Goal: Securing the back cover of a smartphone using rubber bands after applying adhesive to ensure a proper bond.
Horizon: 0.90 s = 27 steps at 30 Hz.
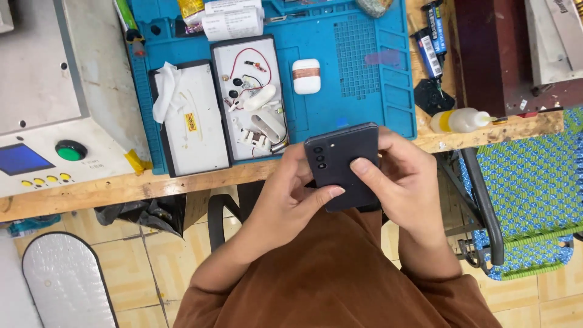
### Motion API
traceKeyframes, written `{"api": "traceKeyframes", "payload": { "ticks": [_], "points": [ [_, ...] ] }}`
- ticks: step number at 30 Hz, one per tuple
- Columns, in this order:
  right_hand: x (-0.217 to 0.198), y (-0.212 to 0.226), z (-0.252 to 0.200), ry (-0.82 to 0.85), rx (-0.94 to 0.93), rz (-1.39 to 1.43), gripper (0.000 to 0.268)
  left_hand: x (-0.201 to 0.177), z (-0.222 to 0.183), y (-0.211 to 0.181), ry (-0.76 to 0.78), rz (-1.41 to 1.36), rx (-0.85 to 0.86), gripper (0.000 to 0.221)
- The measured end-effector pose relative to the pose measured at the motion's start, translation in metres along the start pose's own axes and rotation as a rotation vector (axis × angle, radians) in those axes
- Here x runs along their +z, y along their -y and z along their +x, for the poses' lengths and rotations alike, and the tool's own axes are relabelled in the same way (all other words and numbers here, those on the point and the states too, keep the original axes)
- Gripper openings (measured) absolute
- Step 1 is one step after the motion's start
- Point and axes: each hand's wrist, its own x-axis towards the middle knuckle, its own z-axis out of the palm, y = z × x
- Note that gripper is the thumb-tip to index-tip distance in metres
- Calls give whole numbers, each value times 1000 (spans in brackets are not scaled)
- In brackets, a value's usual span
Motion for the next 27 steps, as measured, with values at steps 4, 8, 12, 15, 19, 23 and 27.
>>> {"api": "traceKeyframes", "payload": {
  "ticks": [4,8,12,15,19,23,27],
  "points": [
    [4,-7,-5,-15,-105,46,14,-1,-4,-3,-20,212,186,46],
    [5,-8,-10,-15,-211,-38,17,-2,-4,2,-110,203,412,31],
    [9,0,-12,25,-192,-51,14,3,-4,-2,-188,206,421,26],
    [10,1,-13,24,-216,-75,14,7,-5,-3,-284,238,439,16],
    [10,5,-11,59,-263,-51,23,9,-5,-2,-317,318,495,15],
    [13,8,-10,-53,-342,-84,20,12,-5,5,-311,347,540,14],
    [18,8,-10,-77,-406,-132,19,14,-4,9,-332,345,557,14]
  ]
}}
